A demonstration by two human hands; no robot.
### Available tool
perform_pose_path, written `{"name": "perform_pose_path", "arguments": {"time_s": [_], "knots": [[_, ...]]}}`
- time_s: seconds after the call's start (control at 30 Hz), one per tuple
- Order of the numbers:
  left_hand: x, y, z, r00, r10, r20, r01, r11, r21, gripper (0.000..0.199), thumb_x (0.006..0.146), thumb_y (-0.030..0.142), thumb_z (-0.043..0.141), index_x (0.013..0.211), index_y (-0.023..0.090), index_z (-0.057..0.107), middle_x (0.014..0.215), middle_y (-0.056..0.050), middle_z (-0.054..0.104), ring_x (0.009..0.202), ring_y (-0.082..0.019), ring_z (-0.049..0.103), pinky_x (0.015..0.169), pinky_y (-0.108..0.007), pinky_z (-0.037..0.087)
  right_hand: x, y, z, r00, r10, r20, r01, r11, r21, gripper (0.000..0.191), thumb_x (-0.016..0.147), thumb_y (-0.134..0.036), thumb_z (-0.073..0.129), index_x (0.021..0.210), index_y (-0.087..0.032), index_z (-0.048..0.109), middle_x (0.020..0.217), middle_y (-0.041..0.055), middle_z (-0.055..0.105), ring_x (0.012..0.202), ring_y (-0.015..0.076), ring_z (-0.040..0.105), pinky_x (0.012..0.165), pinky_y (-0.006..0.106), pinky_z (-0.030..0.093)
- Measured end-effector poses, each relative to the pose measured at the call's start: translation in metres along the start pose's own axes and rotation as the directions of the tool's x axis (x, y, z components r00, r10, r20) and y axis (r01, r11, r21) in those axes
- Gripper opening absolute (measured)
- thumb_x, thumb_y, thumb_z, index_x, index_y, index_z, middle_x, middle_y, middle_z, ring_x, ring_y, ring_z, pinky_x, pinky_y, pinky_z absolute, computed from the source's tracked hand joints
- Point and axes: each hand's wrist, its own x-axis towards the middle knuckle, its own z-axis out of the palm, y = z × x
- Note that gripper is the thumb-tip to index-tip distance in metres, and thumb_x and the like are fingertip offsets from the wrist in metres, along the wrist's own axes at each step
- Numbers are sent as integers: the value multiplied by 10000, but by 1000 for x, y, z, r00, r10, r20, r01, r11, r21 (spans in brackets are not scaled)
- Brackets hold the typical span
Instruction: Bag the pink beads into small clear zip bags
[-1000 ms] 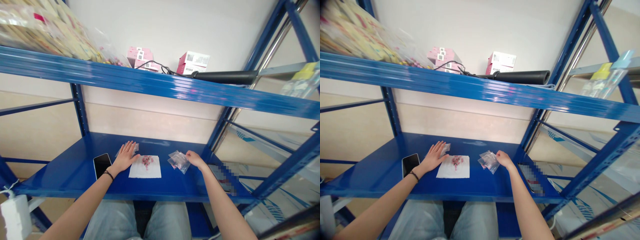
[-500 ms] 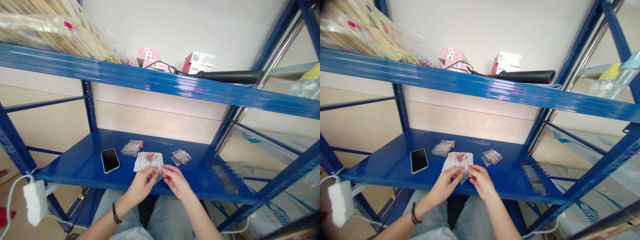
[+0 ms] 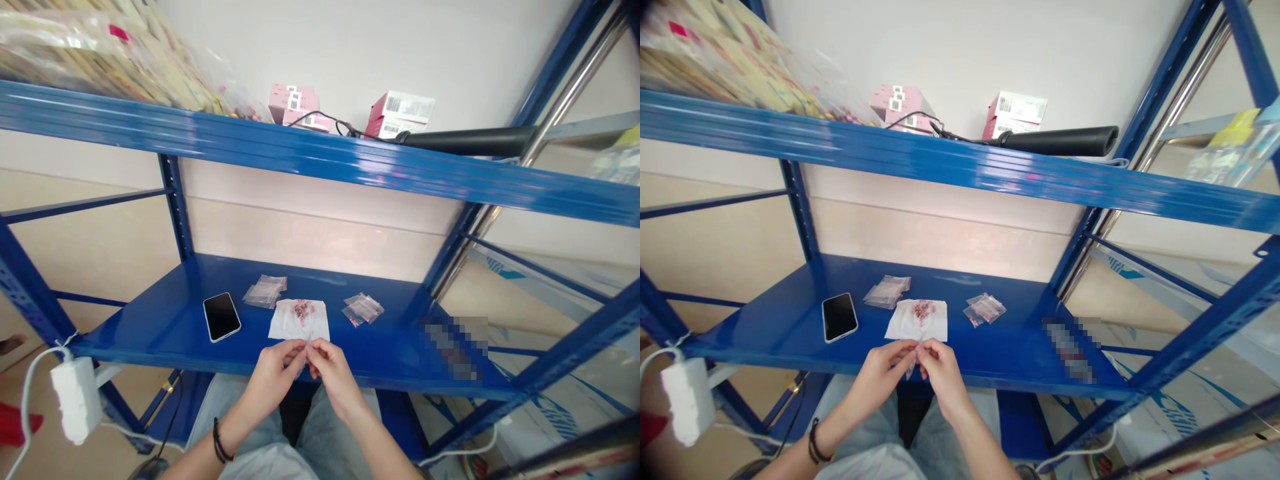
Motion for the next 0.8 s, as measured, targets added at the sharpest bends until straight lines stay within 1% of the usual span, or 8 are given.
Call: {"name": "perform_pose_path", "arguments": {"time_s": [0.13, 0.23, 0.33, 0.4, 0.47, 0.6, 0.7, 0.8], "knots": [[-2, 7, 0, 1000, 23, 13, -23, 1000, 5, 292, 993, 367, 526, 1108, 231, 758, 1029, -42, 792, 872, -205, 741, 801, -270, 570, -1, -9, -2, 999, -30, 35, 32, 997, -70, 336, 885, -478, 660, 781, -160, 677, 679, 5, 577, 598, 128, 492, 543, 236, 362], [-4, 10, 1, 1000, 26, -11, -25, 998, 52, 300, 992, 358, 526, 1133, 232, 758, 985, -36, 792, 862, -207, 727, 788, -260, 548, 0, -9, -4, 998, -59, 6, 59, 990, -132, 330, 900, -473, 644, 776, -168, 664, 635, -13, 544, 581, 127, 477, 535, 236, 341], [-5, 11, 3, 1000, 23, -13, -23, 998, 53, 301, 996, 358, 518, 1132, 223, 749, 877, -31, 779, 822, -203, 710, 763, -259, 527, 3, -3, -6, 995, -100, 5, 99, 979, -177, 303, 905, -444, 642, 768, -174, 647, 606, -24, 538, 569, 129, 481, 549, 242, 348], [-4, 9, 3, 1000, 4, 3, -4, 1000, -20, 286, 989, 374, 535, 1096, 203, 737, 848, -36, 768, 791, -198, 698, 733, -258, 516, 3, 0, -7, 991, -131, 24, 133, 972, -194, 281, 908, -414, 637, 755, -177, 626, 627, -13, 575, 591, 142, 518, 581, 251, 377], [-2, 5, 4, 999, -29, 22, 32, 991, -127, 256, 960, 393, 586, 1013, 181, 718, 833, -43, 758, 761, -193, 687, 714, -261, 509, 2, 0, -9, 985, -168, 35, 172, 956, -237, 252, 908, -380, 635, 757, -180, 617, 650, -5, 594, 615, 151, 536, 600, 257, 388], [4, -8, 2, 989, -134, 65, 148, 937, -317, 258, 880, 413, 692, 838, 161, 661, 688, -10, 690, 655, -156, 628, 654, -243, 472, -2, -7, -11, 969, -239, 64, 246, 901, -357, 145, 884, -305, 655, 804, -189, 625, 670, -29, 535, 624, 135, 479, 584, 241, 349], [7, -14, 1, 974, -200, 108, 227, 889, -397, 275, 845, 419, 728, 830, 151, 667, 637, 9, 647, 609, -133, 578, 627, -233, 445, -3, -11, -11, 963, -244, 111, 268, 888, -374, 60, 867, -248, 649, 844, -195, 635, 716, -26, 546, 664, 138, 499, 609, 237, 367], [8, -15, 0, 969, -203, 142, 245, 875, -418, 311, 862, 454, 702, 852, 143, 704, 721, -18, 675, 657, -145, 595, 667, -254, 472, -3, -9, -11, 969, -214, 123, 243, 915, -322, 53, 865, -246, 645, 864, -195, 633, 741, -16, 577, 686, 146, 534, 630, 241, 399]]}}
